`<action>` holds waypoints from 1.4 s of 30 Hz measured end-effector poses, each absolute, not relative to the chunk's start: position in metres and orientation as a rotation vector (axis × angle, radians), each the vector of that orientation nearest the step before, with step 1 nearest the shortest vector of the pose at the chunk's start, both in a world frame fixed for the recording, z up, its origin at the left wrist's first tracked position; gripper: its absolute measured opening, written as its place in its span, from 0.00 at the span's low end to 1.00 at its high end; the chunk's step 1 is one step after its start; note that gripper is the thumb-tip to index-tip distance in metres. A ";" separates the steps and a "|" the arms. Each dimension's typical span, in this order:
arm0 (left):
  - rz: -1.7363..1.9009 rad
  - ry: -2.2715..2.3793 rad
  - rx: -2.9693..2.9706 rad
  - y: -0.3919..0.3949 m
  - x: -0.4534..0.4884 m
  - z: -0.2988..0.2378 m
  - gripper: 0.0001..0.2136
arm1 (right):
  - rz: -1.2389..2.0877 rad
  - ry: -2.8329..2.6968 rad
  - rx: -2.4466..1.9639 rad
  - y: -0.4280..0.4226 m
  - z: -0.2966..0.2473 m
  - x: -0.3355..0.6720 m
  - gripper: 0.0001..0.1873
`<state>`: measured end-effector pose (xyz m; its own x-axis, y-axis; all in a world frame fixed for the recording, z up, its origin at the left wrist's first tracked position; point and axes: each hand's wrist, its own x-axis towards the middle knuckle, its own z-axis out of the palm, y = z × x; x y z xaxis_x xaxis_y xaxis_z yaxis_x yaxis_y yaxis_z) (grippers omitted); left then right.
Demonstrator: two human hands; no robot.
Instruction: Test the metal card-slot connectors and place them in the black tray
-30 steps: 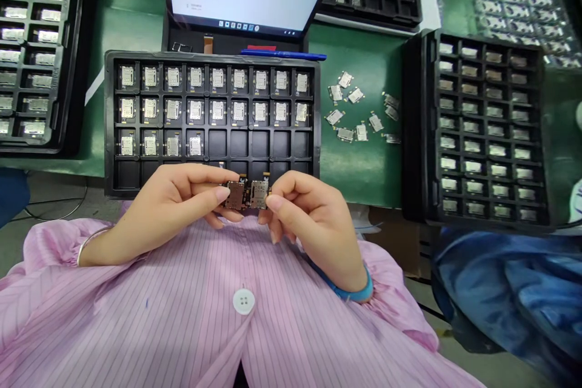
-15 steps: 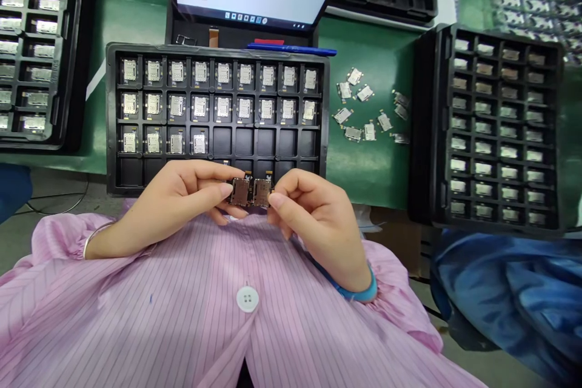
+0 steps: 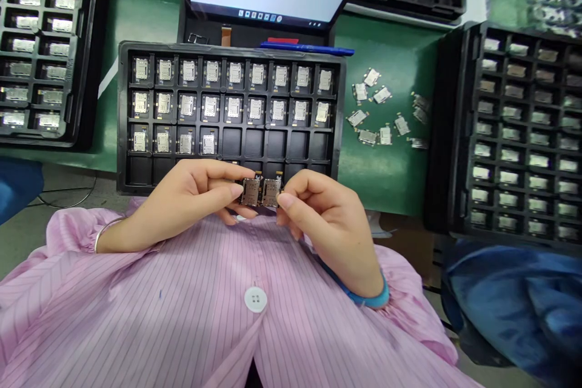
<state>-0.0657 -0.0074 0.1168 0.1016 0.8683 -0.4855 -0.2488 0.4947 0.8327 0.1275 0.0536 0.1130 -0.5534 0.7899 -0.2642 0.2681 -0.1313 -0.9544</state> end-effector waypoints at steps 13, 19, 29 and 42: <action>0.896 1.230 0.653 -0.005 -0.065 0.121 0.12 | 1.723 -1.764 -1.177 0.054 0.115 0.128 0.12; 0.897 1.222 0.672 -0.006 -0.067 0.119 0.12 | 1.708 -1.787 -1.197 0.053 0.116 0.127 0.11; 0.902 1.232 0.672 -0.009 -0.070 0.120 0.11 | 1.696 -1.831 -1.189 0.053 0.118 0.123 0.11; 0.989 1.409 0.775 -0.023 -0.088 0.105 0.12 | 1.659 -1.970 -1.174 0.063 0.108 0.115 0.11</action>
